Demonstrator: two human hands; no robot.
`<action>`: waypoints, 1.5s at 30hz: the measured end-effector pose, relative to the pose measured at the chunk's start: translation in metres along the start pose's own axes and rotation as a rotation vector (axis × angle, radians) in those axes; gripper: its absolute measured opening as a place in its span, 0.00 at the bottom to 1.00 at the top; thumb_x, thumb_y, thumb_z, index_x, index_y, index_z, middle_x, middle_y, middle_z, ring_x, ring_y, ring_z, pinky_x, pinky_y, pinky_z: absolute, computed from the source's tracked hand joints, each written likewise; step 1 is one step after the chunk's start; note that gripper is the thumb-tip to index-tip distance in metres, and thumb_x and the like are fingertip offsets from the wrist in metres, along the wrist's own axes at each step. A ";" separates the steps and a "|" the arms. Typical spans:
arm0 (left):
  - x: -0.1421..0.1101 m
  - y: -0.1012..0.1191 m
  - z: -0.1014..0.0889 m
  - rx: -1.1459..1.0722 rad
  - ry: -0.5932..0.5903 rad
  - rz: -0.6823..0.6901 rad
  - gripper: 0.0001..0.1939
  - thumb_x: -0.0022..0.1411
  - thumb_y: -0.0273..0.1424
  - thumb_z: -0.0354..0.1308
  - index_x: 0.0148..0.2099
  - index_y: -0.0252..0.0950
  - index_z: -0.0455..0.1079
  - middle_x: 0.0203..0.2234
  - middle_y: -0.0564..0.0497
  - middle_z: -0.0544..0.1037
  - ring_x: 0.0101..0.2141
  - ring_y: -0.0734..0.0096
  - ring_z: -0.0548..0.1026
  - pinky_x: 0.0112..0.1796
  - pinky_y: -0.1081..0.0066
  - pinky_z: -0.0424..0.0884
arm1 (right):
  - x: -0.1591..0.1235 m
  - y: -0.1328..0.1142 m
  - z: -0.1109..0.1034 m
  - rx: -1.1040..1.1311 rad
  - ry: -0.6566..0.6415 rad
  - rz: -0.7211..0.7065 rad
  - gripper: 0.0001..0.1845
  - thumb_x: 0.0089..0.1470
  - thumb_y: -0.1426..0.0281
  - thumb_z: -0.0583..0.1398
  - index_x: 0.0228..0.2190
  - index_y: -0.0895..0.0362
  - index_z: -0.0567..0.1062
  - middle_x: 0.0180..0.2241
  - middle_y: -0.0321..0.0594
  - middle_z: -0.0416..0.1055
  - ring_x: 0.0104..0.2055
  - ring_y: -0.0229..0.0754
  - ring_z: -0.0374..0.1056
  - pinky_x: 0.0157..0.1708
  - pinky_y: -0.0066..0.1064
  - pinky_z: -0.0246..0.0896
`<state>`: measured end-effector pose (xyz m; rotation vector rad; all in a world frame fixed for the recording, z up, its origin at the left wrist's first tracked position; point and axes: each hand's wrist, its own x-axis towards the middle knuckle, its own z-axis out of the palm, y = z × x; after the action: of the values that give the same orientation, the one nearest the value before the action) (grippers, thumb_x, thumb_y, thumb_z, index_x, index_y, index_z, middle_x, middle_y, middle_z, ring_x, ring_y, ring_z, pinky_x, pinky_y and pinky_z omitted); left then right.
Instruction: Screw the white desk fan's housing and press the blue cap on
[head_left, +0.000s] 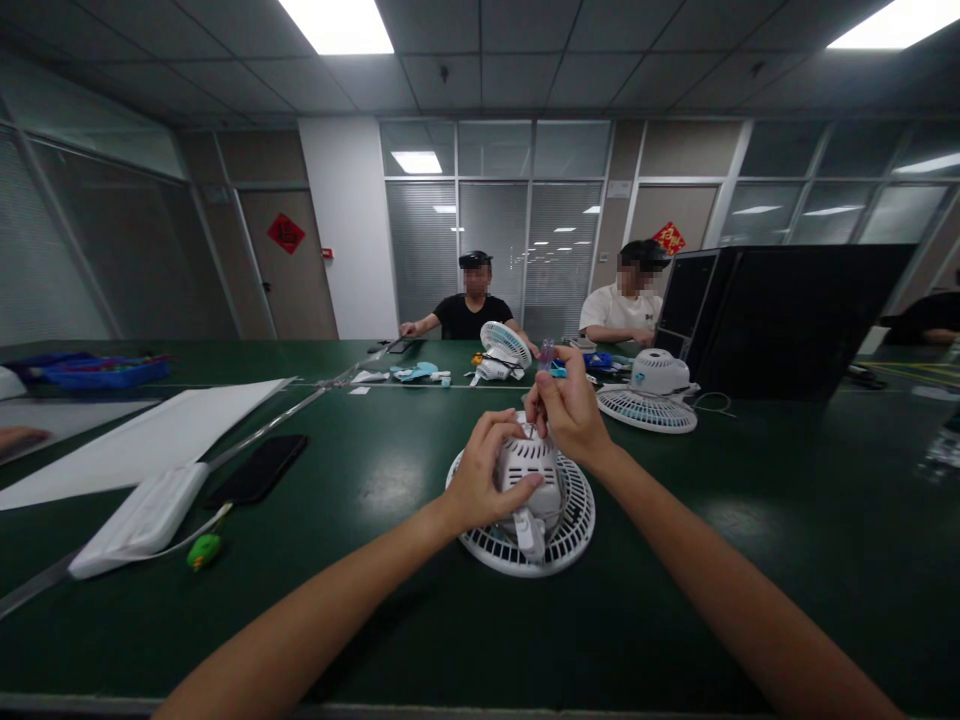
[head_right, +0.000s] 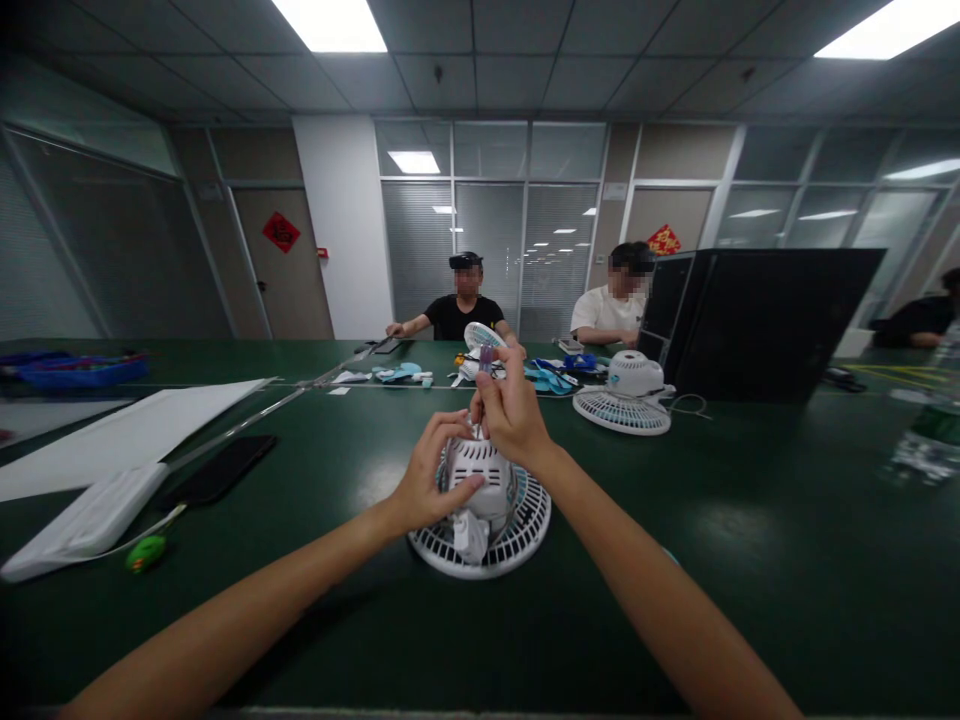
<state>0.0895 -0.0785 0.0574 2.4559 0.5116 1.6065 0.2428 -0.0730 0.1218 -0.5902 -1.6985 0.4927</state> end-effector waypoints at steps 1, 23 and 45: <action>0.000 0.000 0.000 -0.002 0.002 0.002 0.18 0.56 0.35 0.62 0.47 0.38 0.62 0.46 0.43 0.66 0.54 0.52 0.66 0.53 0.53 0.64 | 0.000 0.000 0.000 0.003 0.000 0.000 0.20 0.62 0.51 0.52 0.46 0.51 0.55 0.16 0.22 0.66 0.10 0.29 0.57 0.10 0.20 0.49; 0.001 -0.003 0.000 0.012 -0.025 0.016 0.18 0.56 0.34 0.61 0.48 0.38 0.64 0.46 0.43 0.65 0.53 0.52 0.66 0.53 0.52 0.64 | 0.001 0.000 0.001 0.021 0.051 0.057 0.22 0.61 0.50 0.52 0.46 0.52 0.54 0.16 0.22 0.65 0.10 0.29 0.56 0.10 0.20 0.49; 0.000 0.000 0.000 -0.024 -0.026 -0.034 0.19 0.54 0.33 0.63 0.47 0.39 0.62 0.48 0.43 0.65 0.55 0.49 0.65 0.54 0.49 0.63 | 0.007 -0.013 -0.012 -0.145 0.025 -0.010 0.32 0.52 0.62 0.64 0.55 0.48 0.59 0.27 0.30 0.69 0.22 0.38 0.71 0.19 0.28 0.63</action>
<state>0.0893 -0.0785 0.0574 2.4336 0.5235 1.5573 0.2519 -0.0787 0.1370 -0.6892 -1.7220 0.3549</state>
